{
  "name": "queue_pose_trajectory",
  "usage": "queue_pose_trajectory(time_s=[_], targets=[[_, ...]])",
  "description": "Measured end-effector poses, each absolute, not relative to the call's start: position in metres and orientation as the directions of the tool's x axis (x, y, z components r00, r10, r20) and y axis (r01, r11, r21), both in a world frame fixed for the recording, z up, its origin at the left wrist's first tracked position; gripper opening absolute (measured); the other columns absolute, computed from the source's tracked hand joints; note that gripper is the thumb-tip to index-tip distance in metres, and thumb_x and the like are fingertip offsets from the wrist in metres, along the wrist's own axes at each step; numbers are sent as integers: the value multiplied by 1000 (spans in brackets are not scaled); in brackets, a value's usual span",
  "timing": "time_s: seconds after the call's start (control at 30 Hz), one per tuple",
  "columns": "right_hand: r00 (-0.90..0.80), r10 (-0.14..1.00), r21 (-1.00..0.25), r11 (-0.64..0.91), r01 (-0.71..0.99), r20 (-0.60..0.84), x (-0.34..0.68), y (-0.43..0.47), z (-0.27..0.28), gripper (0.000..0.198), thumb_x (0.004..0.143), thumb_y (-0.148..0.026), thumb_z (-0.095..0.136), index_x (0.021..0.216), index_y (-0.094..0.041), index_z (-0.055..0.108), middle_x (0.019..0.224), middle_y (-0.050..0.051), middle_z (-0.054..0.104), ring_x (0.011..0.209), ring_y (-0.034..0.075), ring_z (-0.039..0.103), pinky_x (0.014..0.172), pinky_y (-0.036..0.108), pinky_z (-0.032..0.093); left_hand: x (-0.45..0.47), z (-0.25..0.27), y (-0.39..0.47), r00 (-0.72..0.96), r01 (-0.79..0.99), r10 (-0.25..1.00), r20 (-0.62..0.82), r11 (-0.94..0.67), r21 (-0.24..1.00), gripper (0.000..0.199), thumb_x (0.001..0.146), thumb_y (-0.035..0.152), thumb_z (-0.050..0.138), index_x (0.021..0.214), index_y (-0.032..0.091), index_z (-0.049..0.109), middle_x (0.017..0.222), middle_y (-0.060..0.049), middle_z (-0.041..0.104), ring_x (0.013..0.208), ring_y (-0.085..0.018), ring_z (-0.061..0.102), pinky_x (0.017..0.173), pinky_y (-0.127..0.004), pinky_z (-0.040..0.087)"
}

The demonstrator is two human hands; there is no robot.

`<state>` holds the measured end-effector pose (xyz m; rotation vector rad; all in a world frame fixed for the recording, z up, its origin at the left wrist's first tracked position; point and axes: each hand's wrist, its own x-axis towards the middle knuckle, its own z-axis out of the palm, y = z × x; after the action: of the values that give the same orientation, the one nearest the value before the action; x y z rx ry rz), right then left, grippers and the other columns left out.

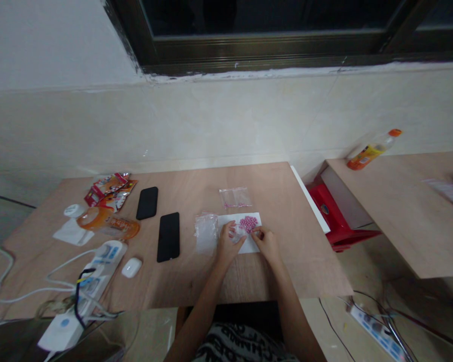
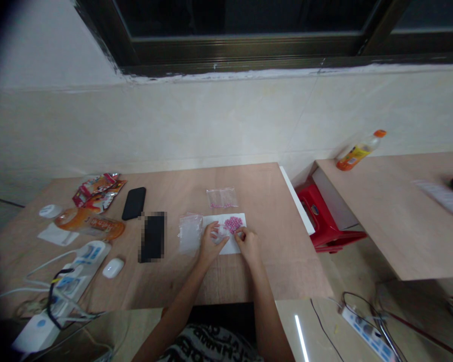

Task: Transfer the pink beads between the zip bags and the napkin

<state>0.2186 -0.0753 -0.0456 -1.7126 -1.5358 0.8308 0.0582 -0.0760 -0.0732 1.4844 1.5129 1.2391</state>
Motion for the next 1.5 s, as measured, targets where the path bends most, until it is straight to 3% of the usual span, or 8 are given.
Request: queue_pose_trajectory(time_s=[0.2,0.37,0.57,1.07,1.5], targets=[[111,993,-896,-71,438,-24,205,-73,-34,35,80,-48,57,78,-15,69,49,-5,44,46,11,41,48,23,32,59,-71,-76,-121,336,980,156,-108,936,57,68,24,73,121,22,50,109,-7,61,87,-16,60,72,-30,50],[49,999,-927,-26,374,-8,198,-71,-30,32,81,-45,56,83,-16,70,52,-3,49,49,12,44,50,23,34,59,-69,-76,-134,321,980,147,-97,942,57,68,24,74,120,22,52,108,-7,62,85,-16,60,72,-30,50],[123,992,-880,-63,472,-6,216,-72,-44,34,80,-45,56,86,-15,71,51,-3,48,48,13,45,50,23,35,59,-70,-76,-144,316,979,142,-90,944,58,66,24,75,119,23,53,108,-6,62,85,-15,61,71,-29,50],[86,996,-734,-66,676,-10,219,-72,-55,27,82,-37,53,87,-18,72,54,-1,56,51,14,51,53,23,35,58,-68,-76,-134,305,982,136,-90,948,59,66,22,75,120,24,53,108,-6,63,86,-16,61,72,-30,50],[93,996,-772,-53,634,8,219,-74,-53,29,82,-40,53,85,-17,71,53,-1,54,50,14,50,53,24,36,58,-74,-75,-127,313,980,154,-108,944,60,66,22,75,121,24,51,109,-6,62,87,-17,60,72,-30,50]])
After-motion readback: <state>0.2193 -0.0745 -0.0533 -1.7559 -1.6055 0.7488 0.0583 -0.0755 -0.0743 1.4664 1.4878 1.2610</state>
